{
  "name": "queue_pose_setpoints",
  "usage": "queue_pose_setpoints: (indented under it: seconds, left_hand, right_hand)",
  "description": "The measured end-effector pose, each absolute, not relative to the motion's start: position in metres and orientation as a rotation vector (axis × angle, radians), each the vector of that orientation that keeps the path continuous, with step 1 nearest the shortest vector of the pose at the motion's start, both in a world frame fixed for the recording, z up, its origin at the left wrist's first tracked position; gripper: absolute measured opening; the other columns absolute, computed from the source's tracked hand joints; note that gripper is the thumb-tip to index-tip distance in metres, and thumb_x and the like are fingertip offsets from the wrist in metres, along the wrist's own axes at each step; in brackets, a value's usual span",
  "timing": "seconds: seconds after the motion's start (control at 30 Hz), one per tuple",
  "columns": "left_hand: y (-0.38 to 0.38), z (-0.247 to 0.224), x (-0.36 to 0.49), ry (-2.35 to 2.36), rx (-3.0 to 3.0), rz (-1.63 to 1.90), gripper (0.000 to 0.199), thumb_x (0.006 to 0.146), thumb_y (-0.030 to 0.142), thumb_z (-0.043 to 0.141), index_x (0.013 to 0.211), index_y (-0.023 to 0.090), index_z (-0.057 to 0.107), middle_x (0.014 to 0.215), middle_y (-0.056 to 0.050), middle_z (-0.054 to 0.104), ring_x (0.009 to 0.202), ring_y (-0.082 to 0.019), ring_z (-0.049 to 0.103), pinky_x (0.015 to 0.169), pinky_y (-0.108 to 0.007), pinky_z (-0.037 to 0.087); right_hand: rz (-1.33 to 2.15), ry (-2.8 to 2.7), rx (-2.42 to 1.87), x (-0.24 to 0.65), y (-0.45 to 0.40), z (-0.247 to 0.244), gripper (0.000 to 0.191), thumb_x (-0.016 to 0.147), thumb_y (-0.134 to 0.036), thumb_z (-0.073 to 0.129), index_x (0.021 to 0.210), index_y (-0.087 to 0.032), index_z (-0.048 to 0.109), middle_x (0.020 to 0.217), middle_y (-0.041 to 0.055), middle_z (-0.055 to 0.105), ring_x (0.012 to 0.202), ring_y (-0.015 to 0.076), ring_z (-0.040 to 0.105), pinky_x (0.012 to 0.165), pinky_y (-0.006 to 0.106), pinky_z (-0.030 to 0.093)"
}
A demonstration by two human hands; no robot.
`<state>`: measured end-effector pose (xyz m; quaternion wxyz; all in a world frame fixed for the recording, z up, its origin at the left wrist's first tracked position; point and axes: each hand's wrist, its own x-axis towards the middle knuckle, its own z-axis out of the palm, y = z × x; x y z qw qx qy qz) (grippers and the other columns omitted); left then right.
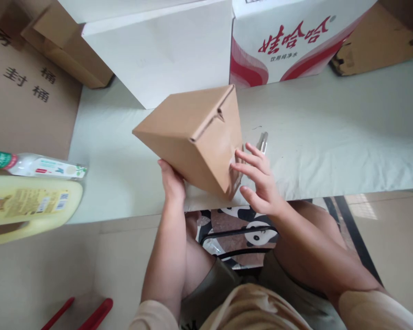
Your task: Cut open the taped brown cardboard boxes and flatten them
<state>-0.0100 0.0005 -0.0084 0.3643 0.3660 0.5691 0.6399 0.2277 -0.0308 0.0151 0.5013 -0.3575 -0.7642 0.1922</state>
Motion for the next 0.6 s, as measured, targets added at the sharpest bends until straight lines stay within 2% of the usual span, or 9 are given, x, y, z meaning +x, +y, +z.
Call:
queue_pose_setpoints:
  seconds: [0.17, 0.27, 0.37, 0.43, 0.5, 0.6]
  left_hand:
    - [-0.004, -0.002, -0.005, 1.653, 0.789, 1.388, 0.073, 0.094, 0.082, 0.037, 0.113, 0.022, 0.075, 0.126, -0.011, 0.077, 0.129, -0.028, 0.068, 0.109, -0.042, 0.056]
    - [-0.007, 0.006, -0.002, 1.609, 0.869, 1.071, 0.058, 0.097, 0.069, 0.048, 0.101, 0.02, 0.079, 0.111, -0.012, 0.082, 0.108, -0.03, 0.075, 0.098, -0.046, 0.059]
    - [-0.008, 0.015, 0.002, 1.529, 0.965, 0.823, 0.04, 0.093, 0.055, 0.063, 0.092, 0.019, 0.079, 0.091, -0.012, 0.082, 0.087, -0.028, 0.076, 0.083, -0.043, 0.061]
    - [-0.008, 0.018, 0.002, 1.53, 1.02, 0.772, 0.035, 0.092, 0.051, 0.066, 0.091, 0.019, 0.079, 0.083, -0.011, 0.081, 0.082, -0.027, 0.075, 0.079, -0.04, 0.061]
    - [-0.009, 0.019, 0.001, 1.598, 1.092, 0.735, 0.033, 0.092, 0.048, 0.065, 0.089, 0.018, 0.079, 0.079, -0.009, 0.08, 0.079, -0.027, 0.074, 0.077, -0.039, 0.06]
    - [-0.01, 0.018, -0.004, 1.694, 1.157, 0.796, 0.025, 0.087, 0.041, 0.073, 0.087, 0.017, 0.079, 0.081, -0.008, 0.079, 0.082, -0.027, 0.073, 0.082, -0.04, 0.058]
  right_hand:
    - [0.526, -1.864, -0.72, 0.232, -0.03, 0.025, 0.059, 0.095, -0.039, 0.055, 0.153, -0.038, 0.05, 0.164, -0.0002, 0.05, 0.158, 0.035, 0.037, 0.131, 0.066, 0.028]
    - [0.6, -1.811, -0.677, 0.238, -0.026, 0.031, 0.051, 0.099, -0.041, 0.051, 0.149, -0.036, 0.056, 0.156, 0.0006, 0.059, 0.152, 0.0324, 0.048, 0.131, 0.064, 0.032]
    - [0.607, -1.769, -0.686, 0.244, -0.023, 0.031, 0.041, 0.1, -0.04, 0.048, 0.137, -0.036, 0.066, 0.14, 0.0005, 0.071, 0.142, 0.0314, 0.058, 0.127, 0.064, 0.039]
    - [0.59, -1.749, -0.725, 0.246, -0.022, 0.028, 0.038, 0.1, -0.04, 0.049, 0.131, -0.037, 0.07, 0.138, 0.0002, 0.072, 0.143, 0.0319, 0.058, 0.127, 0.065, 0.038]
    - [0.605, -1.729, -0.768, 0.246, -0.021, 0.026, 0.035, 0.1, -0.042, 0.051, 0.128, -0.037, 0.071, 0.147, -0.0005, 0.066, 0.149, 0.0328, 0.052, 0.129, 0.066, 0.034]
    - [0.707, -1.74, -0.739, 0.243, -0.02, 0.025, 0.032, 0.1, -0.041, 0.055, 0.127, -0.035, 0.071, 0.157, 0.0001, 0.057, 0.15, 0.0309, 0.05, 0.132, 0.063, 0.032]
